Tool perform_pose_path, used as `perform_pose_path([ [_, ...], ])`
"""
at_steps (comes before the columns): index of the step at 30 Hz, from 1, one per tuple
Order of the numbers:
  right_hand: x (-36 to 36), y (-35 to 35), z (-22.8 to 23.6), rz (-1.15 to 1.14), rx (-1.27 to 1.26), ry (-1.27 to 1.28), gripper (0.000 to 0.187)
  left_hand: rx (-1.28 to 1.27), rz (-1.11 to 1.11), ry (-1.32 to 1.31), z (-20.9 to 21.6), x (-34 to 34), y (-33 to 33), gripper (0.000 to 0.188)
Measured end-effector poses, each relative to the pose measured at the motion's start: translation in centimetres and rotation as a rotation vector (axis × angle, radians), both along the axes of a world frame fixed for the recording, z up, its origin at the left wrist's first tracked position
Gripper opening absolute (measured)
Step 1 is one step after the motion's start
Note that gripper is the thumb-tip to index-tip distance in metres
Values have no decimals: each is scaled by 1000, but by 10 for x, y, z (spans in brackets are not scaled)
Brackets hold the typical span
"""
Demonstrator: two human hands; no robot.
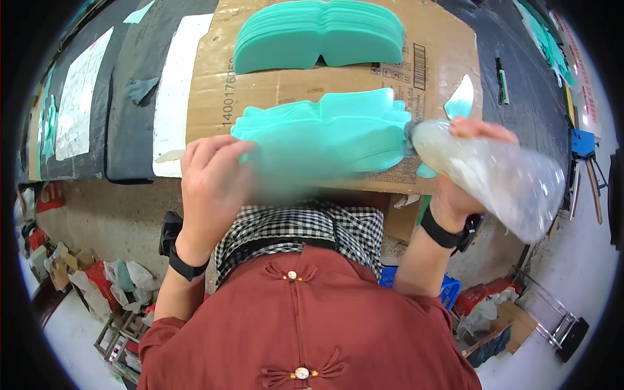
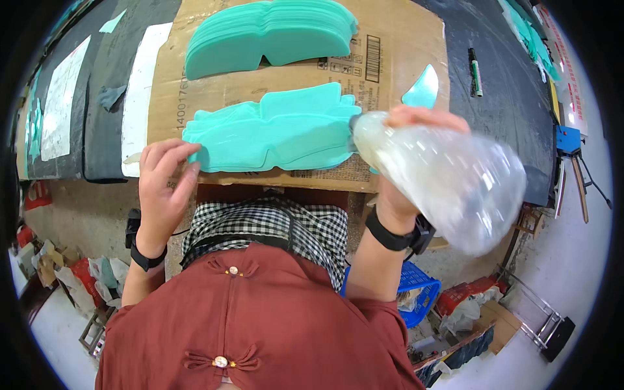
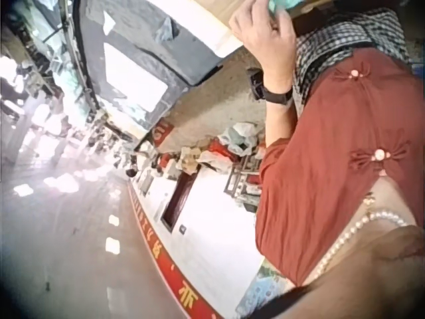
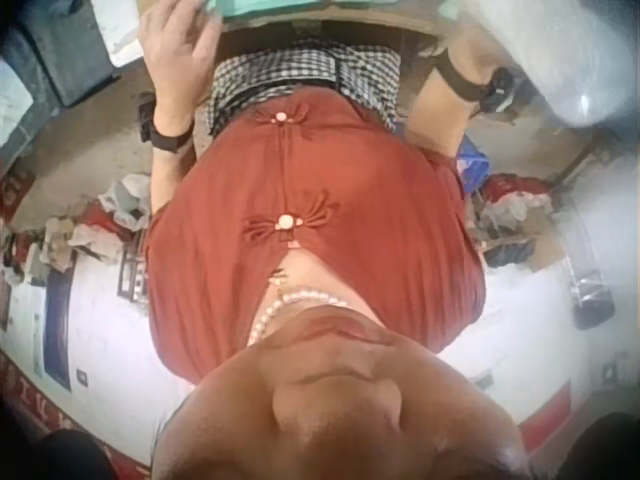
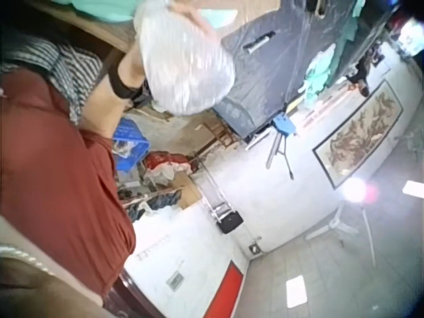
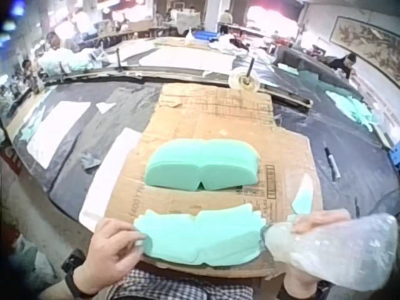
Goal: Applying glue from a plastic bottle to green foam shoe components on a workbench.
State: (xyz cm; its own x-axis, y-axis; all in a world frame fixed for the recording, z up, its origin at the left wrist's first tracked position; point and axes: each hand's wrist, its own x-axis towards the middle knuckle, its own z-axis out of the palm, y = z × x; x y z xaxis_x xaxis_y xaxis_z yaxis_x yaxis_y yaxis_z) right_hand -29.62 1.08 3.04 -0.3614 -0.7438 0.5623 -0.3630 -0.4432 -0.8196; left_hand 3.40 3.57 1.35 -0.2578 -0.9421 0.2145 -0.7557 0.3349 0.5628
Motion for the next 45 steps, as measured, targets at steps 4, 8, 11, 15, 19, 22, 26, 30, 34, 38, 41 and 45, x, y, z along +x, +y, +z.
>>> perform_pose_path([
  [4, 10, 10, -10, 405, -91, -270, 57, 70, 139, 103, 2, 13, -2, 27],
  [8, 83, 28, 4, 569, -26, -436, 74, 141, 214, 197, 3, 35, -3, 28],
  [11, 123, 12, 0, 820, -38, -310, 68, 157, 233, 245, 4, 43, 0, 28],
  [15, 191, 2, 3, 808, -170, -24, 35, 187, 287, 292, 8, 43, 6, 32],
  [19, 199, -10, 10, 815, -155, -23, 27, 98, 233, 213, 13, 46, 11, 38],
  [22, 158, -23, 4, 693, -2, -116, 30, 72, 190, 109, 11, 40, 8, 38],
  [26, 77, -32, -19, 607, 91, -385, 47, -39, 39, 50, 8, 7, -1, 38],
  [30, 29, -31, -24, 567, -175, -945, 45, 37, 4, -36, 5, -7, -9, 42],
  [34, -26, -10, -26, 478, -204, -1231, 39, 80, -9, -32, 5, -13, -11, 43],
  [38, -44, 11, -24, 262, -126, -1189, 34, 111, 17, -33, 7, -18, -14, 44],
  [41, -43, 19, -31, 211, -77, -1131, 40, 132, 37, -37, 11, -23, -17, 41],
  [45, -37, 17, -35, 171, -89, -1150, 42, 122, 53, -37, 13, -30, -13, 38],
])
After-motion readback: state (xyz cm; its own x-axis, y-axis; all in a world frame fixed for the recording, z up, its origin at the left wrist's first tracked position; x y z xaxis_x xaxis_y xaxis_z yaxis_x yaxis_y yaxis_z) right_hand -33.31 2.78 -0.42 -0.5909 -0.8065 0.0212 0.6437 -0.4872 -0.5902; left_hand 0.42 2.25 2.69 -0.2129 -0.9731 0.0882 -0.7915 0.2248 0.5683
